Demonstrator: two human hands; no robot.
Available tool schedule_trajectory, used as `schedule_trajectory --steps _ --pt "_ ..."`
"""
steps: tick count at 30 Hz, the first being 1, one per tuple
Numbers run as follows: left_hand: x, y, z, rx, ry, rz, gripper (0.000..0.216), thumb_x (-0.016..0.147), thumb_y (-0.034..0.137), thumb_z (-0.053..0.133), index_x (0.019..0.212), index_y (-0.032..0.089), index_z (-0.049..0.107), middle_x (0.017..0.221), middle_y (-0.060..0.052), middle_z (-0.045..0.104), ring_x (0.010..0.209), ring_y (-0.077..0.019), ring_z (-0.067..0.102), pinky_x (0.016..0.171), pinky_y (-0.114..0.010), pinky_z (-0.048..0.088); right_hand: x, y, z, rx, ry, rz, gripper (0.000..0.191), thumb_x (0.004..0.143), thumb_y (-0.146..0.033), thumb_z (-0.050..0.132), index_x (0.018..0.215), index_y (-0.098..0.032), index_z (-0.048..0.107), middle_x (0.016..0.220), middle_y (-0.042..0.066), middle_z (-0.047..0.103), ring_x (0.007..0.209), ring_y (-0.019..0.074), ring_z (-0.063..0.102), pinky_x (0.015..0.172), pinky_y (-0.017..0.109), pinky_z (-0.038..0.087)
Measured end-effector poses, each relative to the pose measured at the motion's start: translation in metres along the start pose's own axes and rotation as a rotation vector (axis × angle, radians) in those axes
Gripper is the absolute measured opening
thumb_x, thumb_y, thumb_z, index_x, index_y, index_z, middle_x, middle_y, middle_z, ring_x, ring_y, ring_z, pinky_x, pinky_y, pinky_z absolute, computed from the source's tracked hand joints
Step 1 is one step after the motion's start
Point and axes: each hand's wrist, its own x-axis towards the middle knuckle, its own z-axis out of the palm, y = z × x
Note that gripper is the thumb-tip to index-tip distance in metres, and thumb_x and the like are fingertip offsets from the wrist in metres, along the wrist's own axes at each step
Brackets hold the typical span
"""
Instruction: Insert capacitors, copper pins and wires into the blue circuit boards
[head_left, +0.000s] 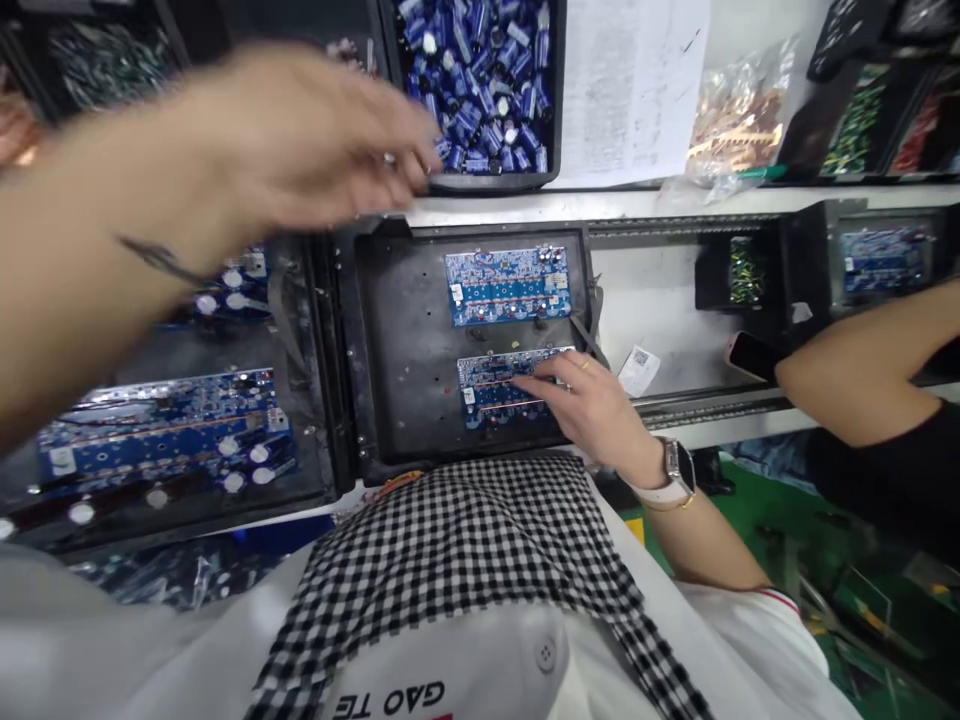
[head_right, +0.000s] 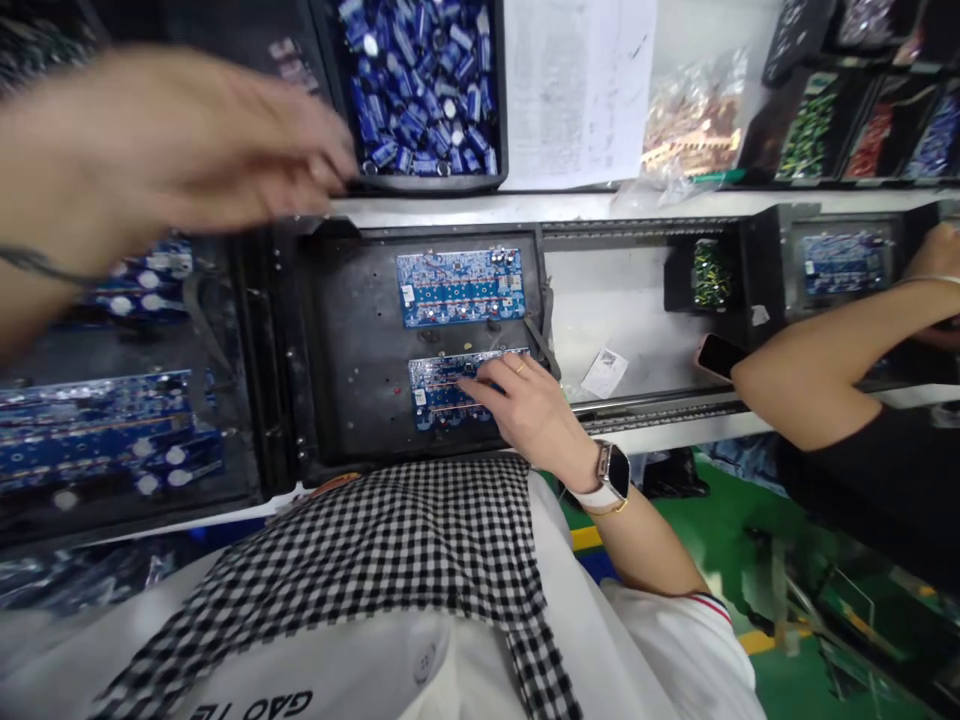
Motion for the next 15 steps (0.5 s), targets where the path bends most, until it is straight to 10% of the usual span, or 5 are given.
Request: schedule_trajectory --steps 4,15 --pt "-0.015 -0.033 0.067 -0.100 -0.301 -0.177 0.014 0.081 0.003 0.071 0.096 0.007 0.071 0.072 -0.005 0.066 0.062 -0.0134 0.066 0.054 -0.022 0.056 0.040 -0.006 -0.029 0.195 0.381 0.213 0.038 0.096 -0.016 0.054 0.132 -0.025 0.060 0.112 0.006 0.067 0.100 0.0176 0.063 0.093 0.035 0.053" --pt "-0.007 -0.036 0.082 -0.267 -0.183 -0.215 0.047 0.062 -0.019 0.059 0.096 0.010 0.072 0.072 -0.003 0.066 0.075 -0.0279 0.074 0.051 -0.025 0.058 0.066 0.013 -0.018 0.028 0.222 0.139 0.032 0.098 -0.016 0.049 0.126 -0.025 0.062 0.107 0.005 0.070 0.100 0.0192 0.066 0.089 0.035 0.055"
